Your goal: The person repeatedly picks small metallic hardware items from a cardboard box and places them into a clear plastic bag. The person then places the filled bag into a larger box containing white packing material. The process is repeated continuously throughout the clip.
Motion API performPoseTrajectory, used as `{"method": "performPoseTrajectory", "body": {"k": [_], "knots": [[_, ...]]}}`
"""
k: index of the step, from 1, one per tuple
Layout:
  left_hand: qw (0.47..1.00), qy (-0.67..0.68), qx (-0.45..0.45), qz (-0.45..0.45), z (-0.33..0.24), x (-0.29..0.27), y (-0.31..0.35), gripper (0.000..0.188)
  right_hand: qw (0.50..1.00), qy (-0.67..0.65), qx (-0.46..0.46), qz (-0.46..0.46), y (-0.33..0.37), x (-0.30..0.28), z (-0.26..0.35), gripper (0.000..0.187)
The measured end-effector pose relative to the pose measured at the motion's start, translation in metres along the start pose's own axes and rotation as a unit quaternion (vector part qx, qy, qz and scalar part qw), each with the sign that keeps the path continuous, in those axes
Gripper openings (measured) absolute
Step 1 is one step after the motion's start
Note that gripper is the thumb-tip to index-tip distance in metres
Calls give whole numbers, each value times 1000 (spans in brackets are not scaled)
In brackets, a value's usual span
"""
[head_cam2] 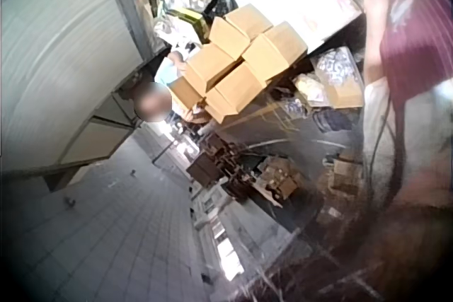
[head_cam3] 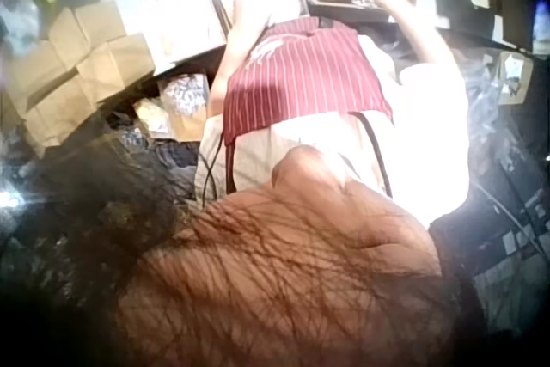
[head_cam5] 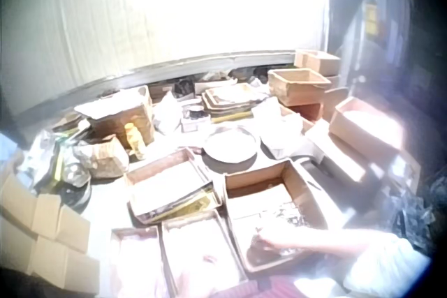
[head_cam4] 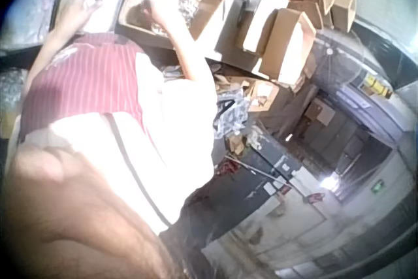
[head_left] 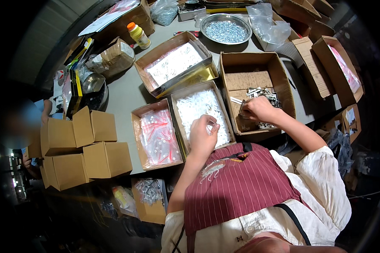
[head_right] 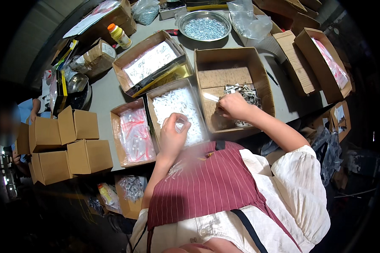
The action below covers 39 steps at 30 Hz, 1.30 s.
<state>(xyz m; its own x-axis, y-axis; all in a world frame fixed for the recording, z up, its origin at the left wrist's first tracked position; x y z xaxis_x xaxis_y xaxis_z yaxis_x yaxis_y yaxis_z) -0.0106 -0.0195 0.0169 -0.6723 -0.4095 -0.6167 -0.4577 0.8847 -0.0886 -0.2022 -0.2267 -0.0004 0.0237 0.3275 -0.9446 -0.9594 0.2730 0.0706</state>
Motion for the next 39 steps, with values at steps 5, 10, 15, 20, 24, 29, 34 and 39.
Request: {"method": "performPoseTrajectory", "body": {"k": [5, 10, 15, 20, 24, 29, 34, 39], "knots": [[1000, -9, 8, 1, 4, 4, 2, 21, 999, 31, 10, 2, -5, 31, -2, 13], [1000, 4, 16, 2, 6, 8, 3, 20, 1000, -11, 9, 2, -10, 17, 0, 16], [999, 50, 13, 3, 0, 12, 4, 21, 949, -245, 2, -200, -9, -69, 60, 14], [994, 102, 26, -9, -11, 18, -4, 24, 954, -119, -160, -224, -8, -89, 100, 16], [996, 88, 31, -9, -12, 15, -4, 25, 955, -156, -99, -231, -4, -88, 91, 12], [996, 87, 22, 6, -10, 13, 2, 25, 888, -342, 62, -302, 6, -95, 46, 11], [994, 98, 30, 29, -9, 25, -8, 26, 710, -595, 211, -312, 33, -68, -32, 16], [993, 103, 45, 46, -28, 19, -7, 30, 859, -402, 43, -314, 24, -99, 61, 8]]}}
Point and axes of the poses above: each hand's wrist, its own y-axis away from the middle knuckle, its own x-axis out of the palm, z = x × y, the point moved 1 cm from there along -y, towards the middle knuckle, and after that the axes turned 4 degrees about -y, right-handed, at the moved point
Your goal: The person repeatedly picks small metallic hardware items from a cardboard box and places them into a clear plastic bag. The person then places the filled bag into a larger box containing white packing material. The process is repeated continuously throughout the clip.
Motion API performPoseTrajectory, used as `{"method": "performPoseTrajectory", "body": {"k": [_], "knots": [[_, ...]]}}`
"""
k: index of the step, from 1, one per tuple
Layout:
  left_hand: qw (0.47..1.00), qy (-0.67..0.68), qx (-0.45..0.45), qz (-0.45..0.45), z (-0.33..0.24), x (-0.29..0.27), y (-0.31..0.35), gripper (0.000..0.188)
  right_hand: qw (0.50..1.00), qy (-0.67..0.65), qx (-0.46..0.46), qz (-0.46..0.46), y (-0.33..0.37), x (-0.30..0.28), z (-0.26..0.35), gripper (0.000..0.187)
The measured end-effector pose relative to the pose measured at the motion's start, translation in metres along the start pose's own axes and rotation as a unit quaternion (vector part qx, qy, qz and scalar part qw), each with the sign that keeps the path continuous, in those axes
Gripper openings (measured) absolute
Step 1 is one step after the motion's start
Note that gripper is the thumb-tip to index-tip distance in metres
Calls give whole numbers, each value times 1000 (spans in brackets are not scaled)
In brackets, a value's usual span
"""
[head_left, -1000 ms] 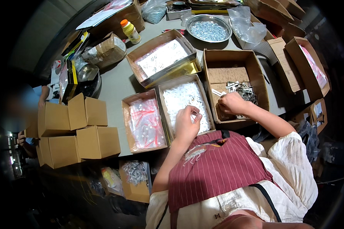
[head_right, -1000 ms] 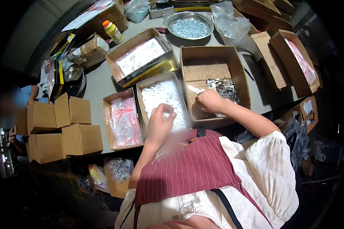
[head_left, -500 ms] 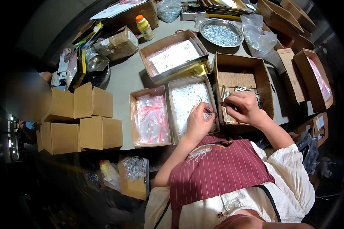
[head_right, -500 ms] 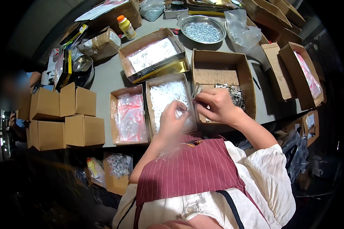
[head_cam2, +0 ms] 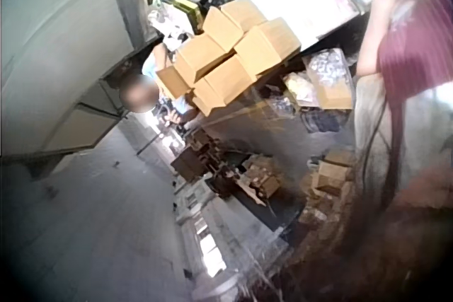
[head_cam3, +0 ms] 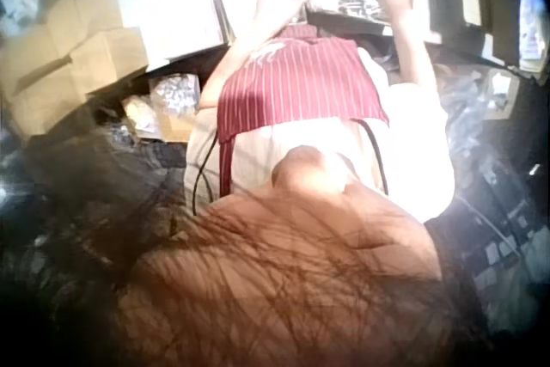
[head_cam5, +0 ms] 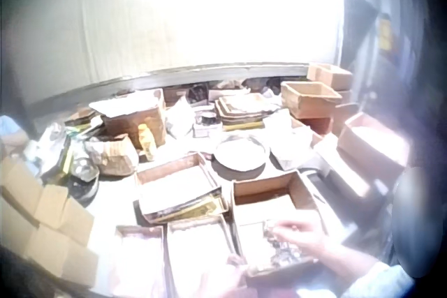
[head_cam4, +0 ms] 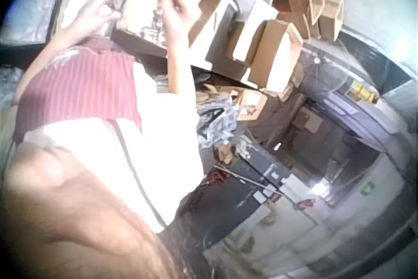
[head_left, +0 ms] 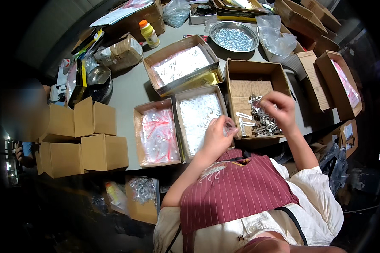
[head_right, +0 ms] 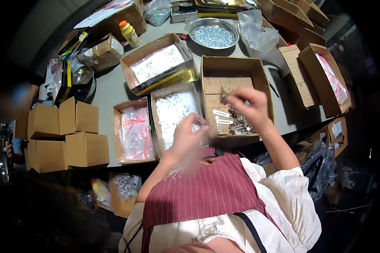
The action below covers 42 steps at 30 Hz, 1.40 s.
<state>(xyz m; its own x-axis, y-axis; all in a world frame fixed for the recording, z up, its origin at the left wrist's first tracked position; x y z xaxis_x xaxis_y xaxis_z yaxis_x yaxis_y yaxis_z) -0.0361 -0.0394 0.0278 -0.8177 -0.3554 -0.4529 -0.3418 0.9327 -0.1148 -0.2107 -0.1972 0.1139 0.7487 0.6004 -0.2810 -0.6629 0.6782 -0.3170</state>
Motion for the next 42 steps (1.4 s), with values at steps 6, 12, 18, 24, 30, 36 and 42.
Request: {"method": "performPoseTrajectory", "body": {"k": [6, 12, 18, 24, 30, 36, 42], "knots": [[998, -7, 26, -54, -16, -4, -5, 32, 909, 246, -299, 157, 16, 50, 12, 22], [993, -41, 61, -93, -9, -6, 4, 30, 921, 225, -244, 203, 8, 64, 14, 19], [997, -6, 45, -56, -8, -6, 7, 30, 926, 170, -132, 310, -9, 56, 22, 16], [997, 34, -11, -72, -3, -9, 8, 26, 933, 269, -8, 240, -34, 39, 41, 33], [997, 19, 28, -75, -6, -10, 5, 27, 941, 190, 28, 279, -22, 44, 11, 30], [994, -18, 89, -57, -5, -11, 7, 30, 933, 112, 123, 319, -27, 49, 9, 25], [999, 34, 30, -13, -13, -23, 4, 31, 934, 110, -93, 326, -26, 47, 16, 26]]}}
Point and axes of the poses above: each hand's wrist, its own y-axis away from the middle knuckle, its own x-axis out of the palm, z = x × y, the point moved 1 cm from there along -y, towards the middle knuckle, and after that the axes turned 4 degrees about -y, right-handed, at the moved point
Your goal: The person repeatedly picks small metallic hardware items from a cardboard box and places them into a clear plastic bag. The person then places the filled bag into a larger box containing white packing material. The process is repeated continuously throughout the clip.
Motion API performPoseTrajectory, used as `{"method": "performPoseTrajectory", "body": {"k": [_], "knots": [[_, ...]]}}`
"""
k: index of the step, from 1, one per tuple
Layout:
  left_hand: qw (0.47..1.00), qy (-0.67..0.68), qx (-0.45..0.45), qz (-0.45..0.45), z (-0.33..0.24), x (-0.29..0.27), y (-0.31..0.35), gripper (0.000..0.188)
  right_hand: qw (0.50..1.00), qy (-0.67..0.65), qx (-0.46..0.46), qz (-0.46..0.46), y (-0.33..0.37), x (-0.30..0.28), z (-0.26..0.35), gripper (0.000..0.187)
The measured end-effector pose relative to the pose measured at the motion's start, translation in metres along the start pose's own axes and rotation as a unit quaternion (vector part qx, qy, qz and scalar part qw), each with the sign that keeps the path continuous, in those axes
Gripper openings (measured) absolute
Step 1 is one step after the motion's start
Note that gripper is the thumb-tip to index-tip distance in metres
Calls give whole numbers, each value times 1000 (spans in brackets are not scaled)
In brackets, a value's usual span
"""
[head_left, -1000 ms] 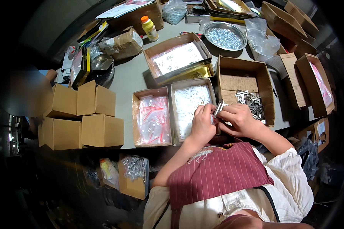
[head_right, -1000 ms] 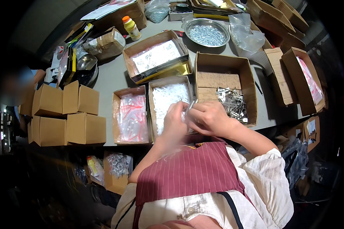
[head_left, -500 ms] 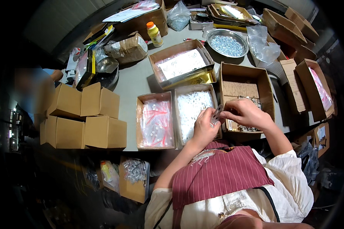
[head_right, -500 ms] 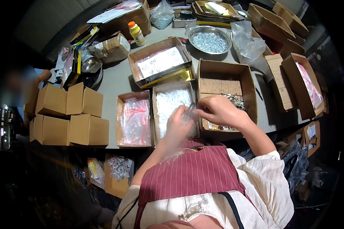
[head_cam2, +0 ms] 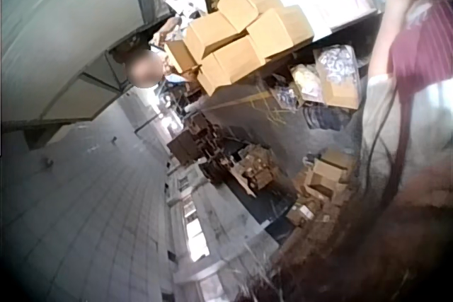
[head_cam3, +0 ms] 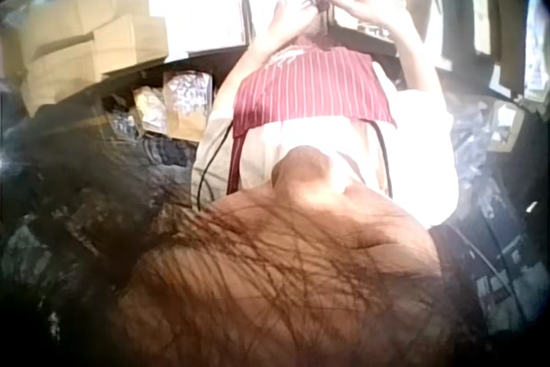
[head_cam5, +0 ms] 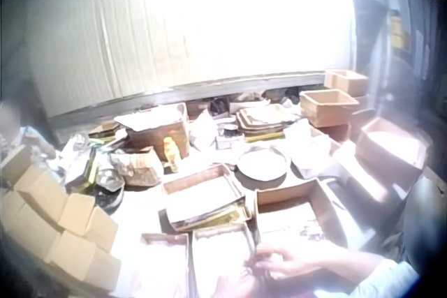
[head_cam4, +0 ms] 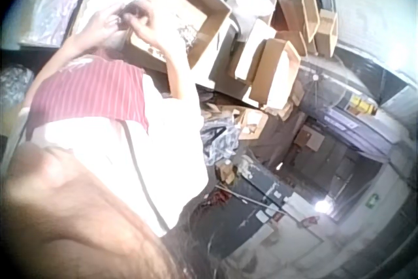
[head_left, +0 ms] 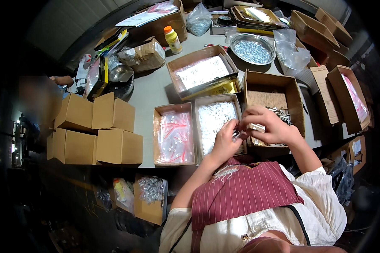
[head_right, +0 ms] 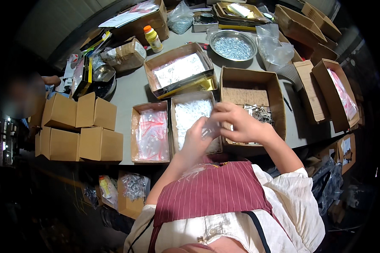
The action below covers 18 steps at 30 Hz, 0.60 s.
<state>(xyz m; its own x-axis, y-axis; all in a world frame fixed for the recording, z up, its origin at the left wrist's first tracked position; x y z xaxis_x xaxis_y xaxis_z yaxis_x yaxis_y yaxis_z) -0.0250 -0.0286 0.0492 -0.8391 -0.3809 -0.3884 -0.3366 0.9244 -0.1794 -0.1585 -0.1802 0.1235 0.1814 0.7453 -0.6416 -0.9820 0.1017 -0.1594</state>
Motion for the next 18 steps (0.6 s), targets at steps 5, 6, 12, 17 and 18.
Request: {"method": "performPoseTrajectory", "body": {"k": [5, 6, 12, 17, 18], "knots": [[994, 49, -29, 96, -1, -19, -4, 36, 980, 151, -126, 38, -15, -10, 21, 31], [992, 85, -6, 88, 1, -22, -6, 37, 981, 139, -128, 34, -19, -13, 20, 29], [958, 268, -81, -52, -23, -65, -5, 26, 998, 6, -44, -53, -45, -20, 31, 17], [954, 265, -52, -128, -39, -96, -1, 16, 987, -144, 39, -54, -66, -8, 41, 22], [953, 258, -55, -148, -42, -100, 2, 12, 983, -169, 42, -51, -71, -3, 42, 23]]}}
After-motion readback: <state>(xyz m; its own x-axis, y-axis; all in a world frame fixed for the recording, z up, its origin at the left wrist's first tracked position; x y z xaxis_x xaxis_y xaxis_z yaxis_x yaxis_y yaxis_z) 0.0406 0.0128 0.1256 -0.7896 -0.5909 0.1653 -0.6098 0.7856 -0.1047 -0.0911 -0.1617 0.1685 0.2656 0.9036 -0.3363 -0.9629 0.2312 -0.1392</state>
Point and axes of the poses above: each hand's wrist, its own y-axis away from the middle knuckle, its own x-axis out of the palm, z = x × y, the point moved 1 cm from there along -y, towards the middle knuckle, and after that the axes turned 4 degrees about -y, right-handed, at the moved point
